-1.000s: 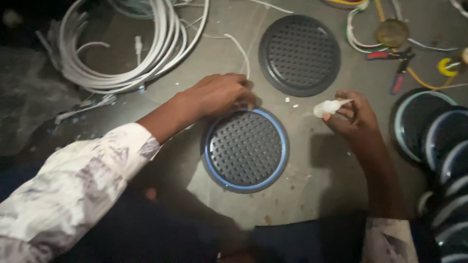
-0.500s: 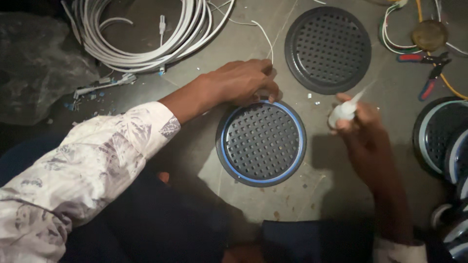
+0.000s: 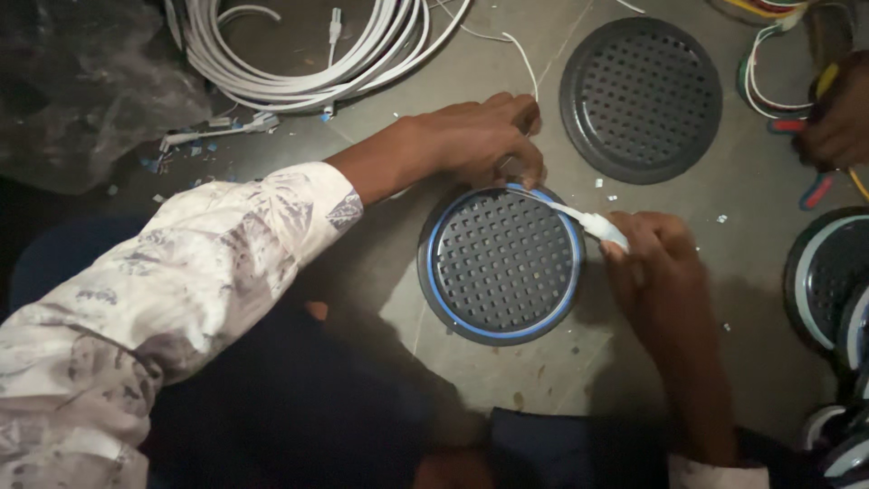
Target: The person sits on the floor and assembles circular LED light panels. They apply glue from a bottle along the edge of a perforated disc, press a flexible LED strip into place, and trim the strip with shears. The person repeats this process on multiple discs, stacking finished units to the side.
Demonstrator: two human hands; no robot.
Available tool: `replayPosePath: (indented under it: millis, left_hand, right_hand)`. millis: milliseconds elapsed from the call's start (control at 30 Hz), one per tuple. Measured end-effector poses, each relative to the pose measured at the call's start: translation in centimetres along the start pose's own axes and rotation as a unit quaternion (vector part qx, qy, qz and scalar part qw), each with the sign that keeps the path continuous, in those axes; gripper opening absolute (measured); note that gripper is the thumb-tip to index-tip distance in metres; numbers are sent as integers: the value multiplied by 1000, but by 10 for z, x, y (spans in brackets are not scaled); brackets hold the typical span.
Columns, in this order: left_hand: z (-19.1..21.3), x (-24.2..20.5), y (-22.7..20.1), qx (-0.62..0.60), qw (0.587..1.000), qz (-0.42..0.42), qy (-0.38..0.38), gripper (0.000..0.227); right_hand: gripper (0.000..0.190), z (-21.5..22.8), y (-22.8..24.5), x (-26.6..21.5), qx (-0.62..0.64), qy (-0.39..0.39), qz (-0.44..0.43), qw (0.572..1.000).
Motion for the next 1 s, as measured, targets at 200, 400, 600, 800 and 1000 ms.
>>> replayPosePath:
  millis: [200, 400, 600, 800, 1000]
  left_hand:
    - [-6, 3, 9, -8, 1000, 15, 10, 37]
    - [-7, 6, 9, 4, 1000, 14, 26, 42]
    - [-5, 4, 6, 8, 999, 32, 31, 40]
    - [-2, 5, 3, 7, 999, 35, 23, 36]
    - [-4, 6, 5, 2, 998, 55, 28, 35]
  right_hand:
    - [37, -2, 6, 4, -11, -12, 9, 1000]
    - [32, -6, 9, 8, -71, -14, -12, 997]
    - [27, -7, 11, 11, -83, 6, -43, 996]
    - [27, -10, 11, 12, -112, 15, -43, 993]
    - [26, -12, 9, 8, -135, 10, -19, 991]
Point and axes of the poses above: each hand's wrist, its own x-axis towards the middle knuckle, its own z-axis out of the back of the hand, y = z × x, the point moved 5 cm from there along x, towards the middle knuckle, and after that the axes turned 1 degree about -y, right-handed, at the moved point
